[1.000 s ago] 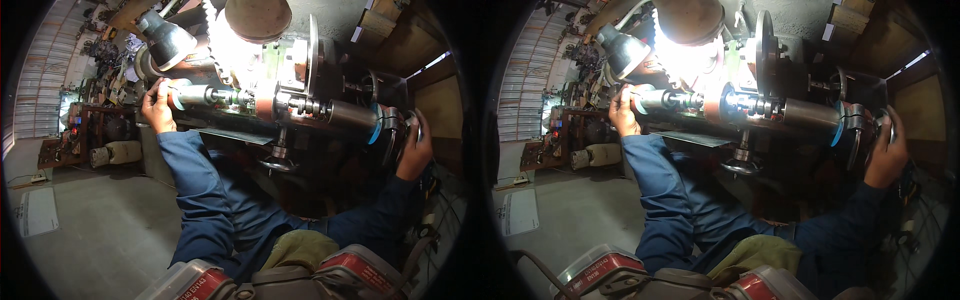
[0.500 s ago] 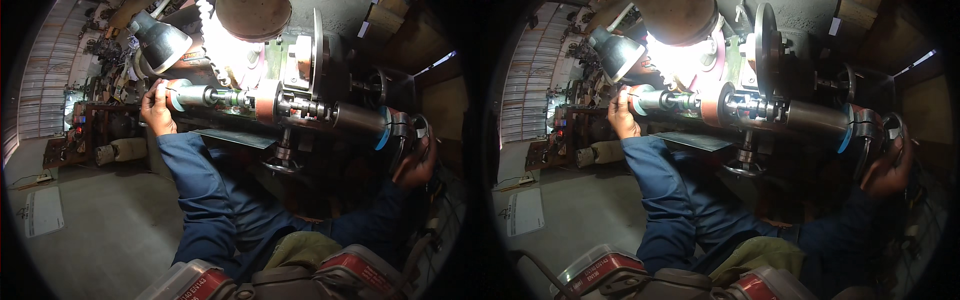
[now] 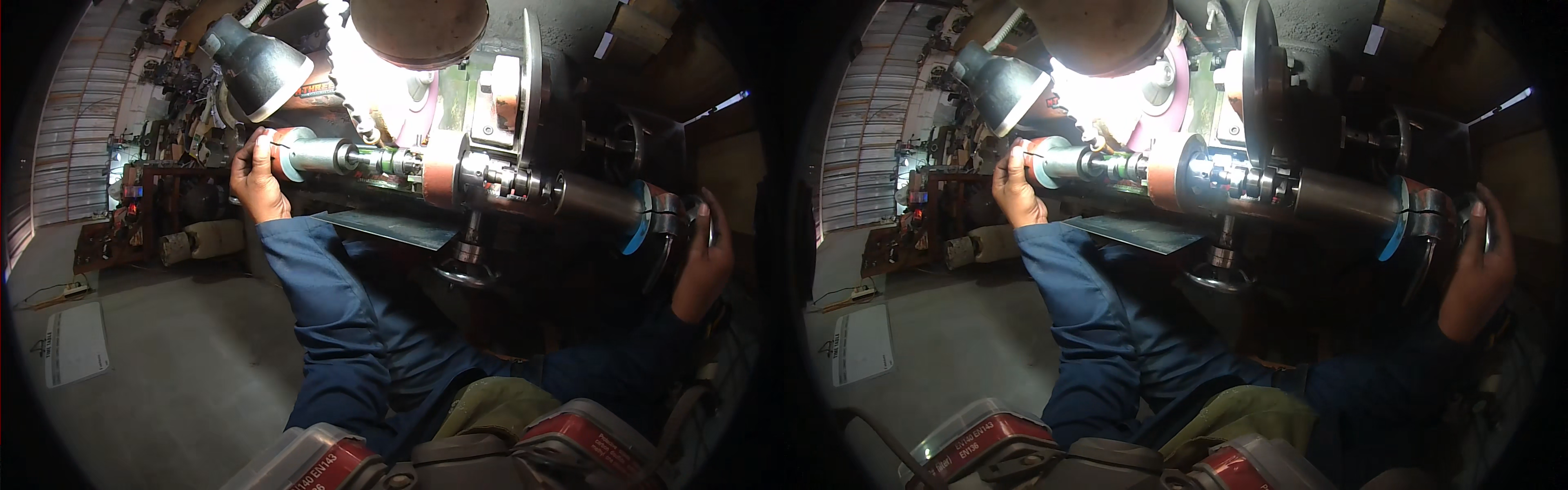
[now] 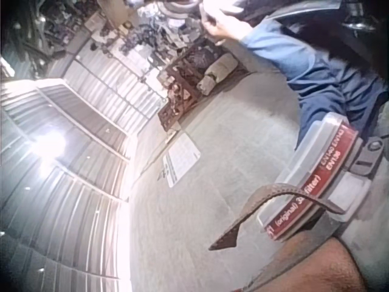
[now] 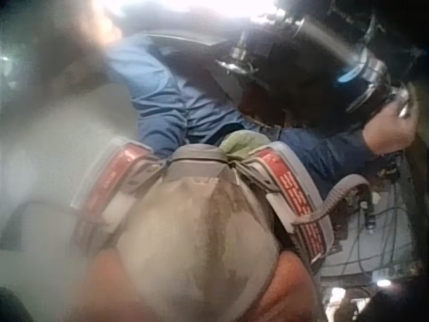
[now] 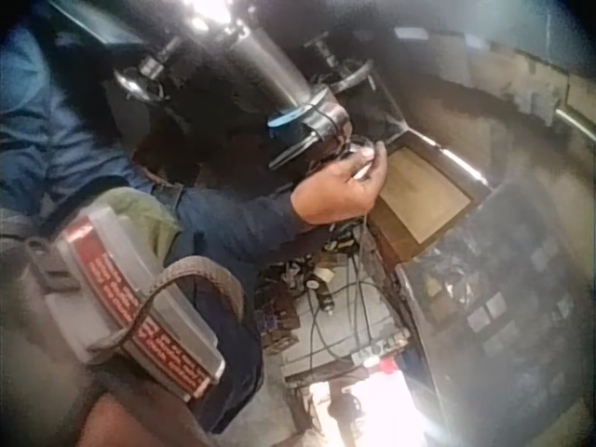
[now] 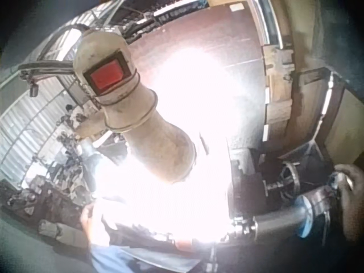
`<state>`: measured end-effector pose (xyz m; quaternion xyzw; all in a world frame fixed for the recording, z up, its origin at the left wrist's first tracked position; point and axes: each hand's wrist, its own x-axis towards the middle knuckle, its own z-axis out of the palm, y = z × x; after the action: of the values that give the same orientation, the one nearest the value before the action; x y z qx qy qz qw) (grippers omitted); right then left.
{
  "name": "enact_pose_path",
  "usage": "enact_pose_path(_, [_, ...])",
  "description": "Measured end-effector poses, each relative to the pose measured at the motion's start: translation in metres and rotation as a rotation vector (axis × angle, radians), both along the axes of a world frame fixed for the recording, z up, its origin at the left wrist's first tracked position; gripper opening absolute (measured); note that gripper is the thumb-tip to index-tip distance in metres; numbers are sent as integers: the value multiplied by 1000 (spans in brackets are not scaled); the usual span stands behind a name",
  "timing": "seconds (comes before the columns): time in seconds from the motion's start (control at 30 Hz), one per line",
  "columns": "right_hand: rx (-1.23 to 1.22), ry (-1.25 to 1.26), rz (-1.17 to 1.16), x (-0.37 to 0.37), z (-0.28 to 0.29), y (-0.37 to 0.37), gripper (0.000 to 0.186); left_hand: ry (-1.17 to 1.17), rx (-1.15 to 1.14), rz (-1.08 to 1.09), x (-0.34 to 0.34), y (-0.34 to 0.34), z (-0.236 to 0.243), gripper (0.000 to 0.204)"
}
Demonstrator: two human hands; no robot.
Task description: The person operates a precision machine to grind a metal part, rotating the workpiece against the wheel and using a digital caliper to check the diameter.
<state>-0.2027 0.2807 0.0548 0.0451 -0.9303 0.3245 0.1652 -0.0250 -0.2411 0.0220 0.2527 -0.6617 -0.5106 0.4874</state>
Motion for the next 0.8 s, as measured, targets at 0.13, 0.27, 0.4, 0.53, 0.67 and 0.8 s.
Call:
enact_pose_path(0.13, [1, -36, -26, 0, 1, 0, 27, -7, 37, 15, -1, 2, 1, 15])
enact_pose_path(0.27, [-162, 87, -54, 6, -9, -5, 26, 3, 33, 11, -1, 2, 1, 14])
enact_pose_path(0.4, [-202, 238, -55, 18, -23, -10, 26, -22, -6, 14, 0, -2, -1, 17])
enact_pose_path(0.53, [-166, 389, -23, 23, -35, -10, 26, -25, -18, 15, 2, -4, -3, 19])
enact_pose_path(0.67, [-184, 660, 80, 22, -46, -10, 28, -10, 2, 18, 3, -3, -3, 15])
enact_pose_path(0.8, [-221, 421, -37, 24, -42, -10, 28, -17, -16, 23, 2, -2, -2, 19])
